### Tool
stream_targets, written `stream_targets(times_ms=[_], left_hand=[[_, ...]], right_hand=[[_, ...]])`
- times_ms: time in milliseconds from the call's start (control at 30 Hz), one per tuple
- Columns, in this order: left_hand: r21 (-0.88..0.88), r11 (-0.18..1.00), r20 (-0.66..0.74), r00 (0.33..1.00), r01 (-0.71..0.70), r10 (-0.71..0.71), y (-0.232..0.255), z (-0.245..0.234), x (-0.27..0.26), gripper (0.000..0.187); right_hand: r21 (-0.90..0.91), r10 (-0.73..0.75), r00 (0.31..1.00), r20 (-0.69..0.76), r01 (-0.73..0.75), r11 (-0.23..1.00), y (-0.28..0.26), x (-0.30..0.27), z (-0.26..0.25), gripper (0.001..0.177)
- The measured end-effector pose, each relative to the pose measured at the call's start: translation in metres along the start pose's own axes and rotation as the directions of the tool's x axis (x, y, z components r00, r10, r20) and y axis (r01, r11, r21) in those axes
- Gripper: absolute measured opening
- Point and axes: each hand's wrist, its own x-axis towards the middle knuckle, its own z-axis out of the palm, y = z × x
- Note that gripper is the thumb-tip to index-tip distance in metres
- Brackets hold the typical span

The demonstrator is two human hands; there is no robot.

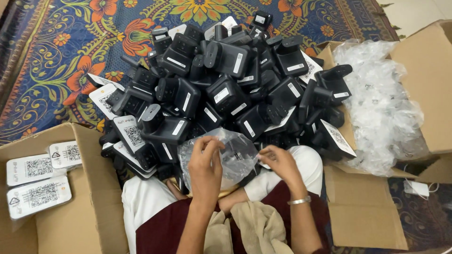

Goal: The person bags electronic device cradles from a pile on the floor and places them into a shipping box.

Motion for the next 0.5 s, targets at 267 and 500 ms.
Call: stream_targets(times_ms=[267, 500], left_hand=[[0.129, 0.99, 0.007, 0.998, -0.063, 0.063, -0.01, -0.001, -0.005, 0.028], [0.181, 0.982, -0.053, 0.997, -0.051, 0.061, -0.02, -0.006, -0.002, 0.023]], right_hand=[[-0.574, -0.145, 0.975, -0.168, 0.023, 0.818, 0.044, 0.012, 0.08, 0.029], [-0.491, 0.002, 0.988, -0.154, -0.078, 0.868, -0.028, -0.005, 0.041, 0.041]])
